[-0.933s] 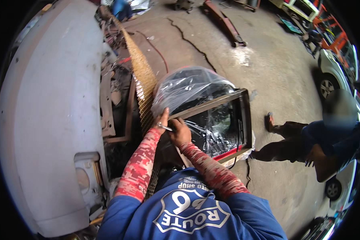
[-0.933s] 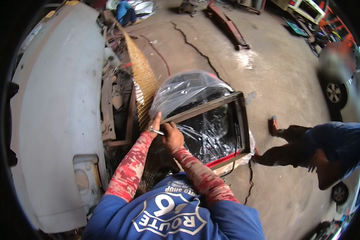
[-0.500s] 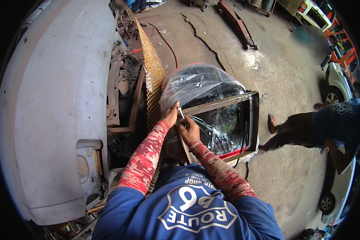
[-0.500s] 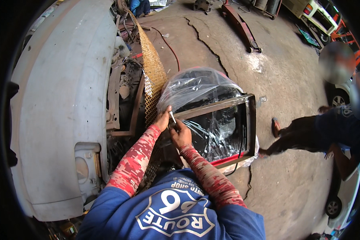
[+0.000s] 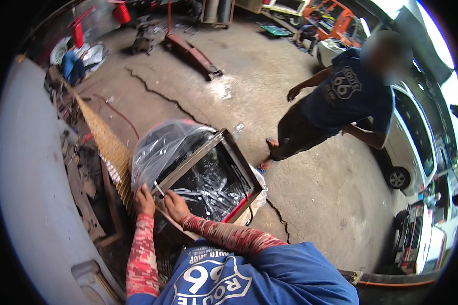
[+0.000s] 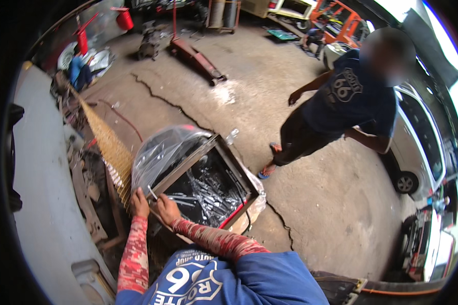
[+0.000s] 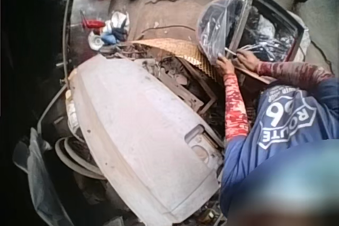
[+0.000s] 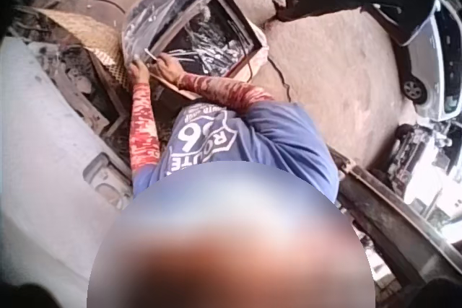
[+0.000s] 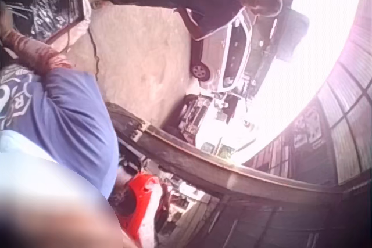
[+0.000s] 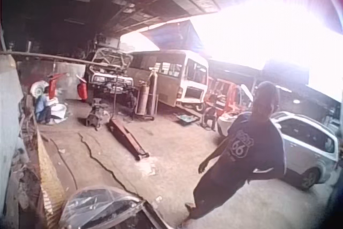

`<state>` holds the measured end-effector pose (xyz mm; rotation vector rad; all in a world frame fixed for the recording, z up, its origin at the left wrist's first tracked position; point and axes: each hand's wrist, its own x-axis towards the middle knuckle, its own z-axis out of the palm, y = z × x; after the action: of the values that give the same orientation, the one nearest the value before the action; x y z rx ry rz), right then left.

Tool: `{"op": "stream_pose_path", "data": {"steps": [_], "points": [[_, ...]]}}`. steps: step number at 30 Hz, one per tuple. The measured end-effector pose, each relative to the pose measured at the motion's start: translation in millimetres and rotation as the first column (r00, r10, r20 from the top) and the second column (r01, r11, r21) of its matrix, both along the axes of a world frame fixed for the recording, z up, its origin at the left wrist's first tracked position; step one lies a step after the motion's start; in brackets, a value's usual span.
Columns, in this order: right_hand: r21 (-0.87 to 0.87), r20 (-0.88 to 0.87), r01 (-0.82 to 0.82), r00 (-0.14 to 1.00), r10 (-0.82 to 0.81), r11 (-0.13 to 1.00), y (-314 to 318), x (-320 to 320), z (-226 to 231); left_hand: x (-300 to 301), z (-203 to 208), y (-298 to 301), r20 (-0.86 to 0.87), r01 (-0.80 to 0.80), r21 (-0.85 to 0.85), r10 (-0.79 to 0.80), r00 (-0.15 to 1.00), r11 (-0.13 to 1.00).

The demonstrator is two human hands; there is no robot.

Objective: The person removes a metal frame from a plastic-wrapped car part, then walks to a red car and places the frame inside the open door area to align it with the interior panel.

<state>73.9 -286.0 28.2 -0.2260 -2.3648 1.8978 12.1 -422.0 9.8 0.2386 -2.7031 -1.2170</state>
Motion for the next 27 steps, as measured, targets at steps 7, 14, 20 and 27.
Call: {"op": "stream_pose_path", "data": {"steps": [7, 14, 20, 27], "points": [[-0.063, 0.021, -0.174, 0.984, 0.176, 0.983, -6.6, -3.8, 32.9, 21.8, 51.1, 12.7, -0.298, 0.213, 0.164, -0.157, 0.941, 0.963], [-0.004, 0.267, -0.215, 0.941, 0.208, 0.977, -12.6, -9.8, 27.0, 22.3, 98.4, -19.8, 0.000, -0.059, 0.884, 0.126, 0.992, 0.463], [-0.047, 0.698, -0.070, 0.711, 0.083, 0.996, -33.1, -40.2, -42.1, -7.3, 48.9, -46.2, 0.079, 0.197, 0.223, -0.219, 0.973, 0.955], [0.033, 0.699, -0.131, 0.712, 0.070, 0.991, -25.2, -49.2, -8.7, -5.8, 11.0, -30.6, 0.105, 0.149, -0.091, -0.139, 0.985, 0.985]]}}
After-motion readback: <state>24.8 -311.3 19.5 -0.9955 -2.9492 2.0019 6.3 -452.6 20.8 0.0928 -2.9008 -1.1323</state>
